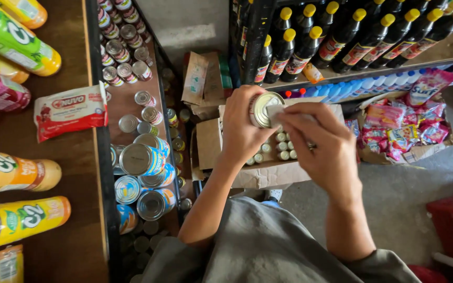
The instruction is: Wiping dust off canned goods with a cloth and inspecting them before placing them on shelves.
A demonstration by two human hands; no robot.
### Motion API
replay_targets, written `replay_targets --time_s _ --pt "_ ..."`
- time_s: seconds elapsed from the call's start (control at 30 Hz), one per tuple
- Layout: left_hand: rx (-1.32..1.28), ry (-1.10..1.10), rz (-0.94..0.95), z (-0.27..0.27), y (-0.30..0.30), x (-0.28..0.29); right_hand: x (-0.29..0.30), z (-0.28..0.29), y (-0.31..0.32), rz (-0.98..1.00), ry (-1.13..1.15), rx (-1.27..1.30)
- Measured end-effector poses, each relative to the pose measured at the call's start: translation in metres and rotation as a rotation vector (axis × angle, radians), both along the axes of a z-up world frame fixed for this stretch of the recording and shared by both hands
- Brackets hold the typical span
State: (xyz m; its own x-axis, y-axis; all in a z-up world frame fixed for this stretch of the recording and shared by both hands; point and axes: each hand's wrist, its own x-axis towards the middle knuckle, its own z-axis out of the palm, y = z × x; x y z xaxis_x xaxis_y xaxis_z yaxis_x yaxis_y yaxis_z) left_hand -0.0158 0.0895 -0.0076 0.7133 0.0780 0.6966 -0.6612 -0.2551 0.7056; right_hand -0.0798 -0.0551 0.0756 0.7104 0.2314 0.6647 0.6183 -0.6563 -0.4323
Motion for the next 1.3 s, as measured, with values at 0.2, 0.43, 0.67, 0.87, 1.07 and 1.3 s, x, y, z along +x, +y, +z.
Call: replay_targets --time_s 0.2,0.43,0.67,0.87,1.07,1.3 --pt "0.186 -0.193 0.159 -0.002 -0.032 0.006 0.016 0.017 -0.007 0.021 -0.165 -0.016" --pt "0.132 -0.23 0.195 -0.017 -0.057 0.009 0.013 0.0 -0.024 -0.052 -0.112 -0.01" --pt "0.143 -0.197 0.112 0.003 -0.065 0.007 0.019 0.007 -0.038 0.064 -0.126 0.079" --pt "0.218 -0.193 0.094 0.012 -0.067 0.003 0.017 0.008 -0.047 0.093 -0.137 0.121" --pt "0.213 -0.195 0.102 0.012 -0.067 0.006 0.019 0.013 -0.051 0.093 -0.16 0.074" --pt "0.218 -0.244 0.111 0.008 -0.069 0.015 0.01 0.019 -0.044 0.067 -0.192 0.042"
